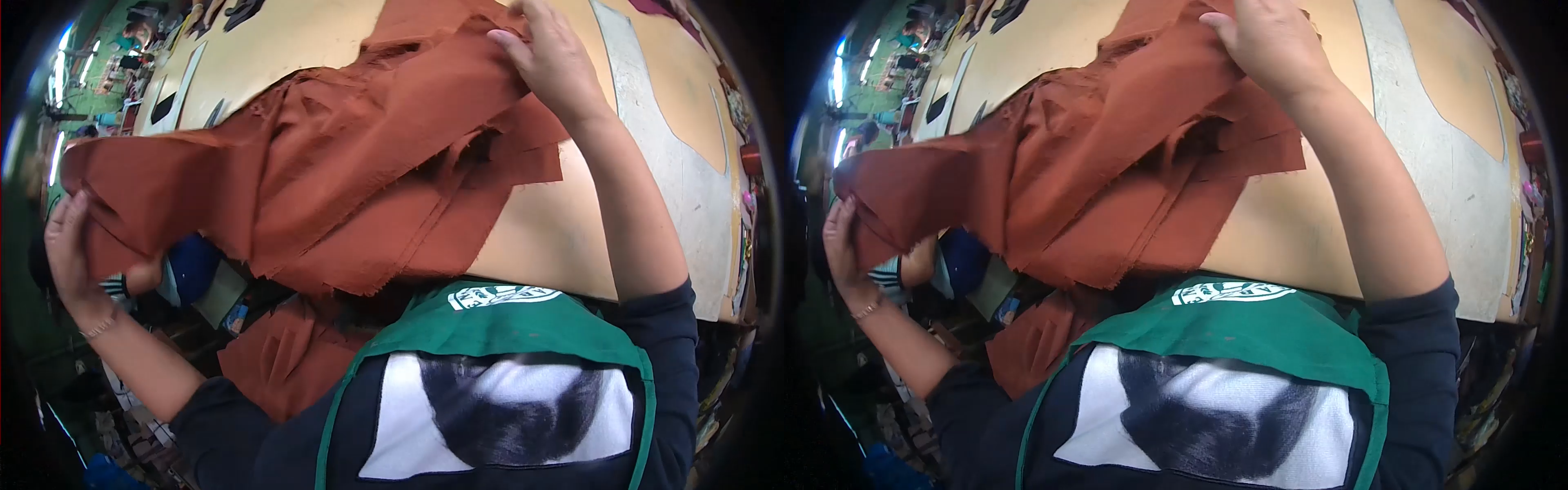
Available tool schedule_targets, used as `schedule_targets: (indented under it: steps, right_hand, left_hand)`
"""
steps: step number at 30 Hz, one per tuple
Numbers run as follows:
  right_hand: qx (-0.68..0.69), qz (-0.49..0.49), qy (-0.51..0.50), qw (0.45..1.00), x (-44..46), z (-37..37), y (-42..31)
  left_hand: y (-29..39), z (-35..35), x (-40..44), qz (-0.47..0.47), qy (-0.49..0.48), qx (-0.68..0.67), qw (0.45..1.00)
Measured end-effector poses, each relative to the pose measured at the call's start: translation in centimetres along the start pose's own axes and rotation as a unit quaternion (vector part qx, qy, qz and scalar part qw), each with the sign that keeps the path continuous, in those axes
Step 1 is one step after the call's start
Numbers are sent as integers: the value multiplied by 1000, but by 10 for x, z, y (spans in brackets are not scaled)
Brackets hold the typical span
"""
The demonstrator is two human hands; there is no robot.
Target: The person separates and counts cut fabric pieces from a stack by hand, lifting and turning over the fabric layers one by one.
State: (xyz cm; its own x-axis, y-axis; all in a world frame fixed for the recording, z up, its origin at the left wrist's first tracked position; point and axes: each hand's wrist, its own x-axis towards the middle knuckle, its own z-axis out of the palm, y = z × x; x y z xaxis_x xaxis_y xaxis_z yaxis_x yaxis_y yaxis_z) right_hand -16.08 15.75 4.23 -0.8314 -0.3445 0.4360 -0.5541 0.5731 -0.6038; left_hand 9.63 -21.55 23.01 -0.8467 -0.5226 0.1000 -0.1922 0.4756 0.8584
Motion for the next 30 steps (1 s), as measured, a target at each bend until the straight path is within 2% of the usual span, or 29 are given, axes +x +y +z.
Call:
schedule_targets:
  steps: [1,2,3,4,5,6,8,11,12,13,14,16,17,18,19,21,23,26,30]
  right_hand:
    - [-13,-39,30,999,0,0,-18]
    - [-23,-79,59,995,-6,1,-40]
    - [52,-152,55,985,-15,14,-53]
    - [124,-222,54,966,-27,26,-63]
    - [210,-168,-45,962,-48,25,-81]
    - [287,-110,-144,941,-67,22,-95]
    - [289,-35,-210,933,-79,22,-100]
    - [316,-7,-224,922,-81,24,-90]
    - [334,9,-227,915,-81,24,-87]
    - [386,-8,-152,910,-85,35,-82]
    - [391,7,-157,907,-84,39,-75]
    - [358,4,-92,929,-81,34,-63]
    - [320,18,-102,942,-78,26,-57]
    - [269,-85,-39,958,-77,29,-45]
    - [236,-108,-39,965,-79,29,-39]
    - [190,-135,-42,972,-84,31,-32]
    - [166,-143,-48,974,-88,37,-28]
    - [171,-72,-39,982,-86,27,-16]
    - [173,-12,-51,984,-102,19,7]
  left_hand:
    - [5,43,-25,36,1,-29,999]
    - [-14,60,-43,74,15,-3,997]
    - [-7,111,-65,37,49,19,998]
    - [-24,138,-73,18,25,29,999]
    - [-28,171,-78,23,2,97,995]
    - [-36,204,-82,25,12,1,1000]
    - [-51,240,-88,93,-8,-61,994]
    - [-42,257,-94,171,6,37,985]
    - [-41,257,-94,171,1,45,984]
    - [-40,253,-93,171,-6,56,984]
    - [-39,246,-92,171,-15,69,983]
    - [-36,224,-90,194,7,150,969]
    - [-36,208,-86,221,17,174,959]
    - [-39,188,-83,191,34,172,966]
    - [-35,167,-78,248,57,237,938]
    - [-40,119,-68,230,125,335,905]
    - [-47,79,-51,273,198,445,830]
    - [-65,21,-21,272,253,516,772]
    - [-95,-24,21,286,277,571,718]
